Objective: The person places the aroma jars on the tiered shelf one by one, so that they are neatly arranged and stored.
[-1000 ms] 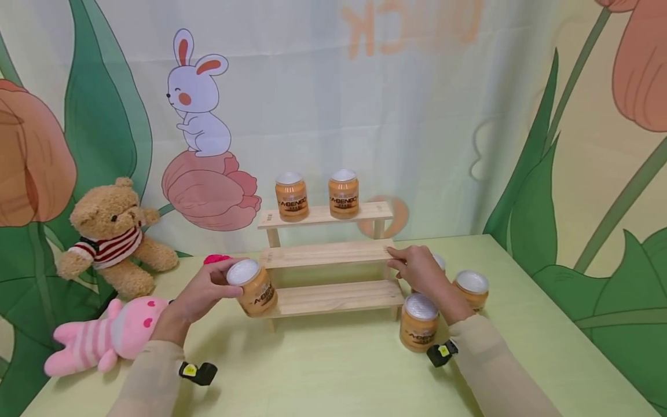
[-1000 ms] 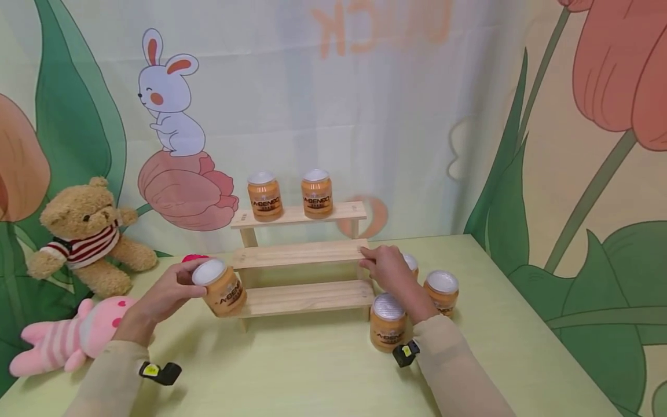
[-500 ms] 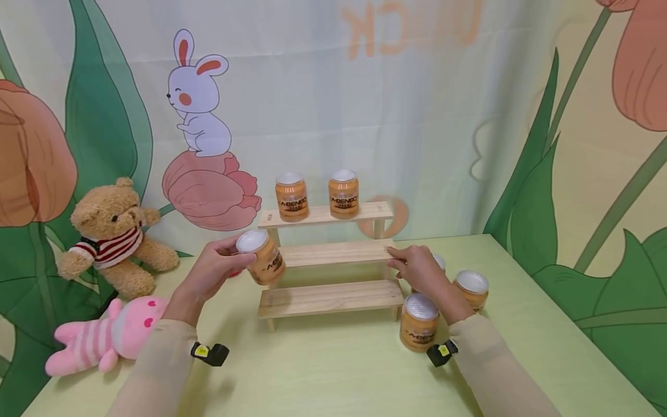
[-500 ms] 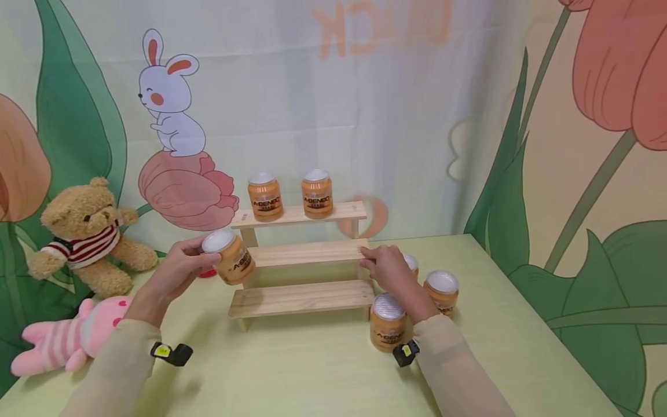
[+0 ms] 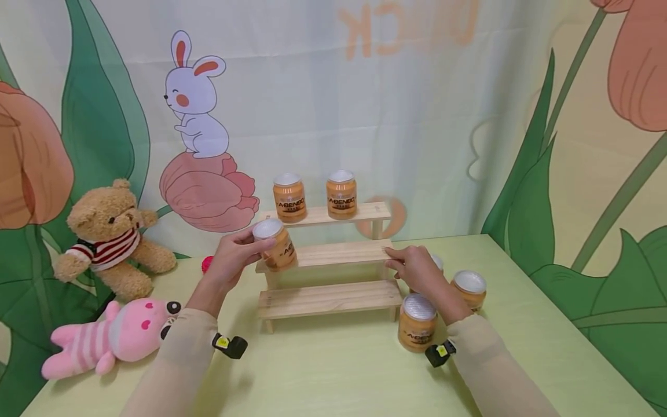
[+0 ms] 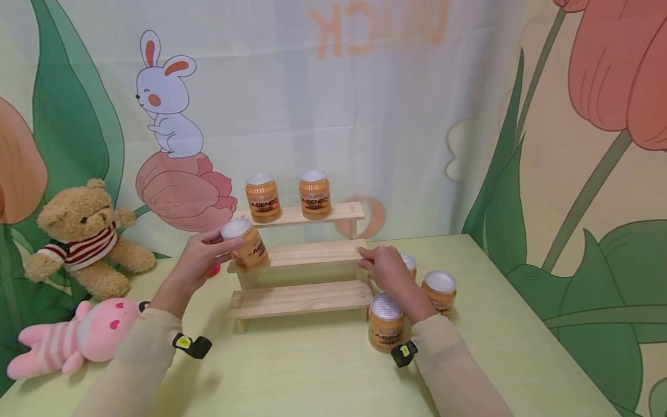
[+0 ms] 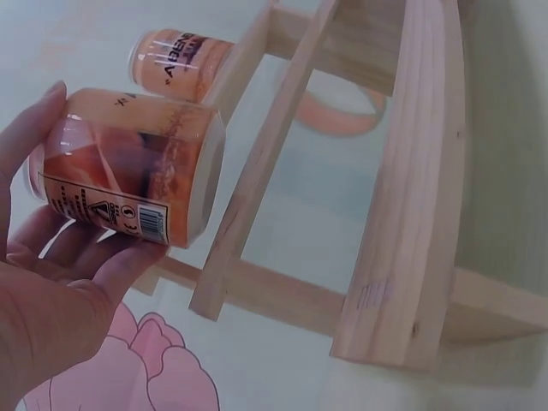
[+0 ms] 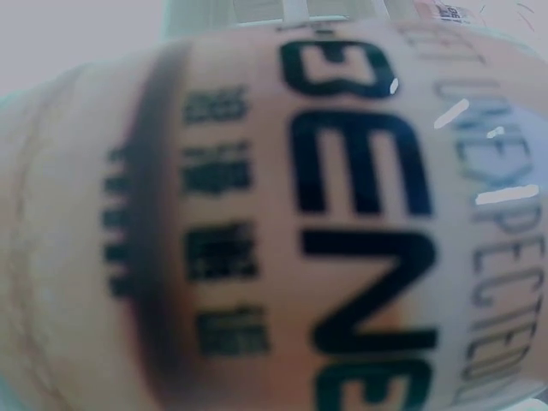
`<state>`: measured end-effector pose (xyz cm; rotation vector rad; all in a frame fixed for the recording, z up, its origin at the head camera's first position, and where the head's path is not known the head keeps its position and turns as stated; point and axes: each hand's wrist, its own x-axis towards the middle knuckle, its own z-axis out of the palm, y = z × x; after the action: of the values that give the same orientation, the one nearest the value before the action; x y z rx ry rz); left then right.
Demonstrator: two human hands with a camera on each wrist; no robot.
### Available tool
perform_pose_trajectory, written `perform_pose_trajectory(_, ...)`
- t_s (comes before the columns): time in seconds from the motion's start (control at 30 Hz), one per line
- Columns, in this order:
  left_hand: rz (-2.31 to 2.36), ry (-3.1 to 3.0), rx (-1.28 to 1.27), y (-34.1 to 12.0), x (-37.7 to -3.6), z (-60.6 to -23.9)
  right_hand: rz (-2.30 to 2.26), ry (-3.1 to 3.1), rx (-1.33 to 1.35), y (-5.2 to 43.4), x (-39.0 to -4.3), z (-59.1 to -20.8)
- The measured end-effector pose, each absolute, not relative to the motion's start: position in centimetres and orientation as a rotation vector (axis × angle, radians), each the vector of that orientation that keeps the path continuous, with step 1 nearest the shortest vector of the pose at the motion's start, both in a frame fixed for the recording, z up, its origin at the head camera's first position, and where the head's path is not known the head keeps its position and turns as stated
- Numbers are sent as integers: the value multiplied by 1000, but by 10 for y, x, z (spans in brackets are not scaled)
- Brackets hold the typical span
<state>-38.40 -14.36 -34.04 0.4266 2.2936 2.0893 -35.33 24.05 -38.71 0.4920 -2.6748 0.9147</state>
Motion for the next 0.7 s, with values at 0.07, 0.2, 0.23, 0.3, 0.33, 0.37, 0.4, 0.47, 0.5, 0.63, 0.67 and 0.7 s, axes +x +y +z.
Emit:
perform_pose_trajectory(0.07, 2097, 2290, 407, -139, -386, -339, 909, -2671, 493, 241, -354, -388)
perform_pose_trajectory(0.2, 2102, 2284, 383, -131, -389, -339, 905, -2671, 490, 241, -354, -388)
perform_pose_trajectory(0.23, 2103, 2281, 379, -130, -390, -339, 907, -2670, 491, 241, -354, -388)
perform_pose_trajectory(0.3, 2105, 2272, 378, -127, -392, -339, 909, -2670, 489, 241, -354, -388)
perform_pose_trajectory(0.33, 2108, 2266, 381, -126, -393, -339, 909, -2671, 490, 241, -354, -388)
perform_pose_trajectory(0.37, 2111, 2262, 378, -125, -393, -340, 912, -2672, 490, 241, -354, -388)
perform_pose_trajectory(0.4, 2110, 2260, 380, -124, -395, -340, 913, -2672, 488, 241, -354, -388)
perform_pose_trajectory(0.47, 2114, 2257, 376, -123, -396, -340, 916, -2677, 490, 241, -354, -388)
perform_pose_trajectory(0.5, 2114, 2261, 371, -122, -397, -341, 920, -2679, 491, 241, -354, -388)
perform_pose_trajectory(0.63, 2093, 2281, 368, -120, -401, -341, 918, -2693, 490, 241, -354, -387)
perform_pose_trajectory(0.67, 2089, 2286, 368, -119, -401, -340, 916, -2695, 489, 241, -354, -387)
perform_pose_trajectory(0.7, 2084, 2290, 368, -119, -402, -340, 912, -2697, 481, 241, -354, -387)
